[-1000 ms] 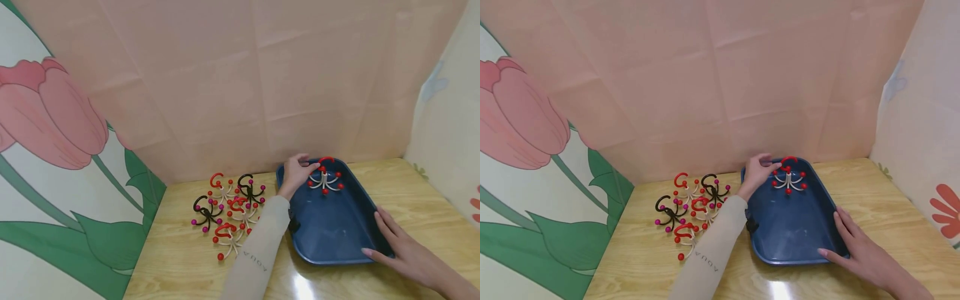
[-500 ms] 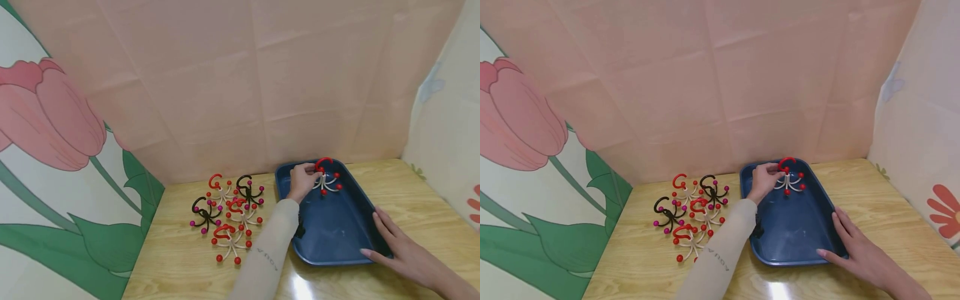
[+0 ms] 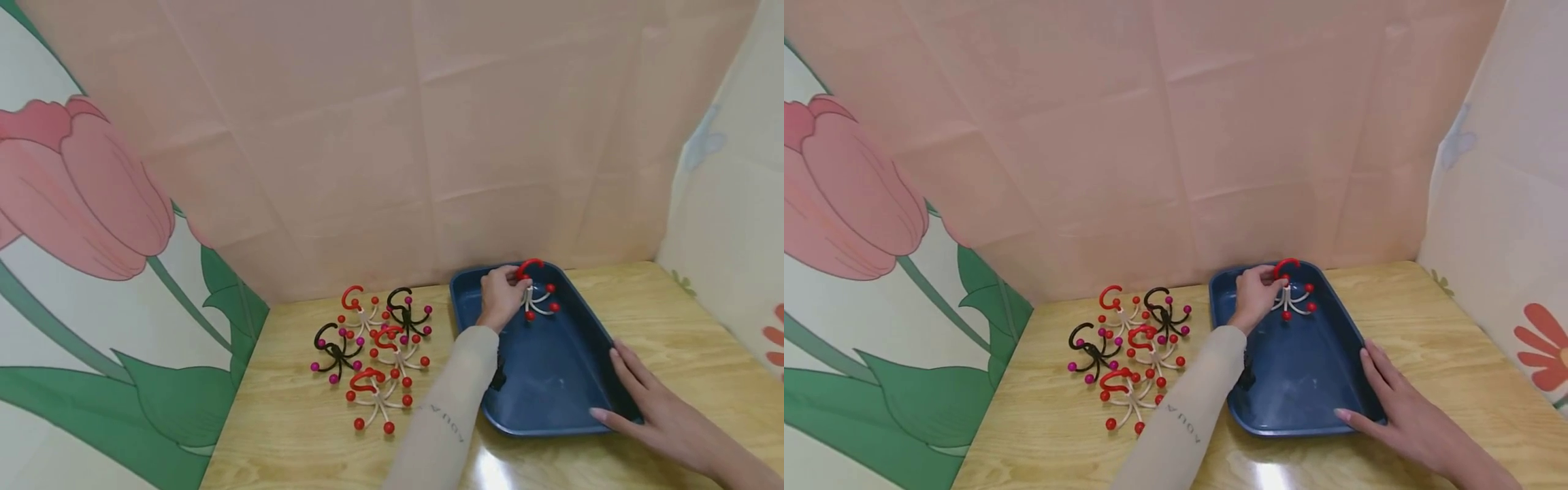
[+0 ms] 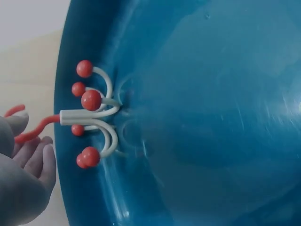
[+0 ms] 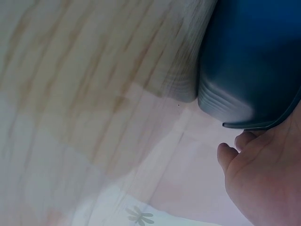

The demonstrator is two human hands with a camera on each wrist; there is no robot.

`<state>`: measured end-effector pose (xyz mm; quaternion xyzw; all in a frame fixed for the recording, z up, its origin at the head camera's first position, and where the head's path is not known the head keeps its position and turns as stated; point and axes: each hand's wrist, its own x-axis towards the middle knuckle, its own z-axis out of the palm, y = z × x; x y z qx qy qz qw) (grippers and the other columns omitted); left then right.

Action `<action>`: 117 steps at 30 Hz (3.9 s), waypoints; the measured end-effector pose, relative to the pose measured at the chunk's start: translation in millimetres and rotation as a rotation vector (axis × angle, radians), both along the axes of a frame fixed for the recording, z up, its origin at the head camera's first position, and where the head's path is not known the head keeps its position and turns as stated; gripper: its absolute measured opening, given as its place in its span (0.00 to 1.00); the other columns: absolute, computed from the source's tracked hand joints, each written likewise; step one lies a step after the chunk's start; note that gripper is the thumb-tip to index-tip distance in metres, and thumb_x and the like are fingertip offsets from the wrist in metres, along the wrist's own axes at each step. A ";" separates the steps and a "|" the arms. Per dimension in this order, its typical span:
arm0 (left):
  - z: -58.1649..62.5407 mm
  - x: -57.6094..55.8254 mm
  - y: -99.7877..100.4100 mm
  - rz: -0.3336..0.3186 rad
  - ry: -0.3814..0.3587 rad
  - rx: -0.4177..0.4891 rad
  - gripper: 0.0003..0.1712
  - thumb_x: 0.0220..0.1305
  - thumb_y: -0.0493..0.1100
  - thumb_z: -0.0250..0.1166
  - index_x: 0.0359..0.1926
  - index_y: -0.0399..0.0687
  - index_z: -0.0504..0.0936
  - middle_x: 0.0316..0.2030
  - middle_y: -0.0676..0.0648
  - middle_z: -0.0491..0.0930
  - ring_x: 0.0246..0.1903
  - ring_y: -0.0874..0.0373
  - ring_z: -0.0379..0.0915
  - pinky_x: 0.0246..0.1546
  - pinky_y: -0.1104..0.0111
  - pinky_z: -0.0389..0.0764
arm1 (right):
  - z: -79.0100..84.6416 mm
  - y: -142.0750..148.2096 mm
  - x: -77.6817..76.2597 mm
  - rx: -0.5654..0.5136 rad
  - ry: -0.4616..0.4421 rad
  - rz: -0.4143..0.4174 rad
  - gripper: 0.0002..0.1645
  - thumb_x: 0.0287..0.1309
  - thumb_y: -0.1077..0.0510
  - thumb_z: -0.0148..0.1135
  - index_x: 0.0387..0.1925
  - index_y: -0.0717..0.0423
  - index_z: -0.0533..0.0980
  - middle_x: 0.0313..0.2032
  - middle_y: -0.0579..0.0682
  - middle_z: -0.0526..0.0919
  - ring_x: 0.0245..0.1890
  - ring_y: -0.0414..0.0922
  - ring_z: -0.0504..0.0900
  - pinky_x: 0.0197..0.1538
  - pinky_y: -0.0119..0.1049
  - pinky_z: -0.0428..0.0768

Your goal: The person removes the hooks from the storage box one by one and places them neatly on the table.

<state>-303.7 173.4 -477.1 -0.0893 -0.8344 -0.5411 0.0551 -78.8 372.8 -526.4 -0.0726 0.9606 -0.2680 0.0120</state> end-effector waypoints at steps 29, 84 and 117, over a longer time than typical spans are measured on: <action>54.2 2.9 -18.0 -0.081 0.111 0.160 0.10 0.67 0.42 0.74 0.47 0.45 0.93 0.35 0.46 0.93 0.32 0.55 0.91 0.25 0.82 0.80 | -3.4 1.6 3.3 0.027 0.006 0.007 0.67 0.69 0.36 0.65 0.84 0.47 0.28 0.84 0.47 0.20 0.84 0.62 0.29 0.59 0.16 0.17; 87.1 170.3 -392.0 0.454 0.172 0.278 0.13 0.65 0.41 0.76 0.48 0.39 0.92 0.32 0.63 0.92 0.32 0.66 0.91 0.37 0.76 0.88 | -2.8 -8.9 -0.1 -0.015 0.017 0.043 0.66 0.70 0.39 0.66 0.84 0.46 0.28 0.84 0.45 0.20 0.84 0.59 0.27 0.66 0.17 0.17; -26.8 186.3 -421.4 0.600 0.015 0.435 0.21 0.63 0.37 0.76 0.54 0.27 0.86 0.32 0.65 0.91 0.35 0.69 0.90 0.39 0.74 0.88 | -5.7 -6.9 -0.6 -0.017 0.043 0.045 0.66 0.69 0.42 0.68 0.85 0.51 0.31 0.85 0.47 0.22 0.84 0.54 0.26 0.55 0.07 0.22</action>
